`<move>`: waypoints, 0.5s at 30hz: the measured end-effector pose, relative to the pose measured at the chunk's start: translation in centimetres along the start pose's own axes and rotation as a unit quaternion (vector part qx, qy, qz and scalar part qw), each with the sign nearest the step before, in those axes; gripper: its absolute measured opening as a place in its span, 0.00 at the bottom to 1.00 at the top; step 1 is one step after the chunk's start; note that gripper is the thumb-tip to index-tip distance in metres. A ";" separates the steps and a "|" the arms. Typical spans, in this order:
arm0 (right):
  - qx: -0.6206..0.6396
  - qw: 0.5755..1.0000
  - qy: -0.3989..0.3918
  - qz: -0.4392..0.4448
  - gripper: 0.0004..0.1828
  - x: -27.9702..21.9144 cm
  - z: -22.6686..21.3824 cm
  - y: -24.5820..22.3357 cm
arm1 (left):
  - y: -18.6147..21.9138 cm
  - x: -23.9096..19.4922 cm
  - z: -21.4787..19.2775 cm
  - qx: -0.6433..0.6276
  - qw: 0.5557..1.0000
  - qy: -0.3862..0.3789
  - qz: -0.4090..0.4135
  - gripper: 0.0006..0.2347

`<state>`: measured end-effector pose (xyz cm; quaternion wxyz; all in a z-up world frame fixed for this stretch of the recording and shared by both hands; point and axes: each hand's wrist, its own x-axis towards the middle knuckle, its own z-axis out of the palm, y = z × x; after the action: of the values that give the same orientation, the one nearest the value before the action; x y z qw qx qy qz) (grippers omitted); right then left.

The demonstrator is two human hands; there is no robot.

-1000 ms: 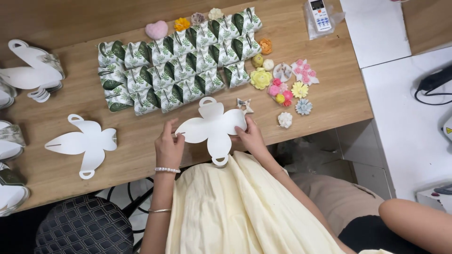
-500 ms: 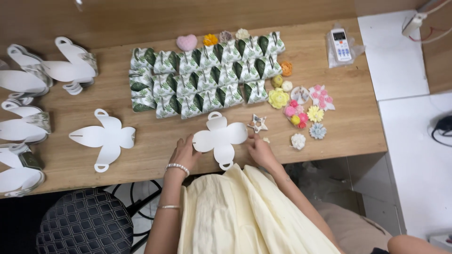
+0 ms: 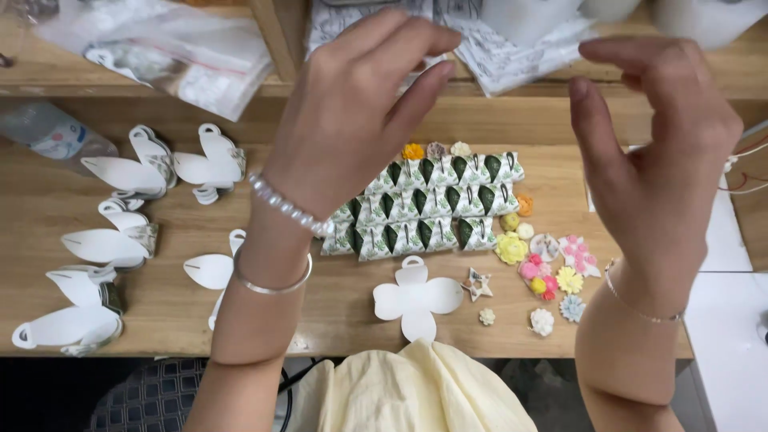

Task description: Packaging small decorative soaps into plastic bags and decorative paper boxes at a workbench.

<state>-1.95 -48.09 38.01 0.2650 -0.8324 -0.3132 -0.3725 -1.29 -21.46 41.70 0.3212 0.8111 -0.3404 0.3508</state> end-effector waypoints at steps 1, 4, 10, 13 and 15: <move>-0.004 1.000 0.005 -0.004 0.06 1.6 0.6 0.4 | -1.3 1.1 0.6 0.001 1.000 0.004 0.007 0.05; -0.075 0.995 0.016 -0.061 0.11 4.6 2.3 1.8 | -4.9 3.3 2.8 0.036 0.995 0.023 0.095 0.06; -0.149 0.985 0.001 -0.088 0.16 6.5 4.7 2.8 | -10.1 5.1 7.8 0.093 0.988 -0.106 0.056 0.09; -0.157 0.985 -0.010 -0.071 0.16 6.3 5.5 3.5 | -11.5 5.3 9.3 0.137 0.983 -0.112 0.057 0.03; -0.131 0.991 -0.014 -0.014 0.14 5.9 5.8 4.2 | -11.6 5.2 9.9 0.225 0.965 -0.044 0.126 0.02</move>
<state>6.82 -45.06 38.40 0.1439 -0.8606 -0.2769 -0.4026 13.89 -24.14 37.13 0.0680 0.8279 -0.3655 0.4199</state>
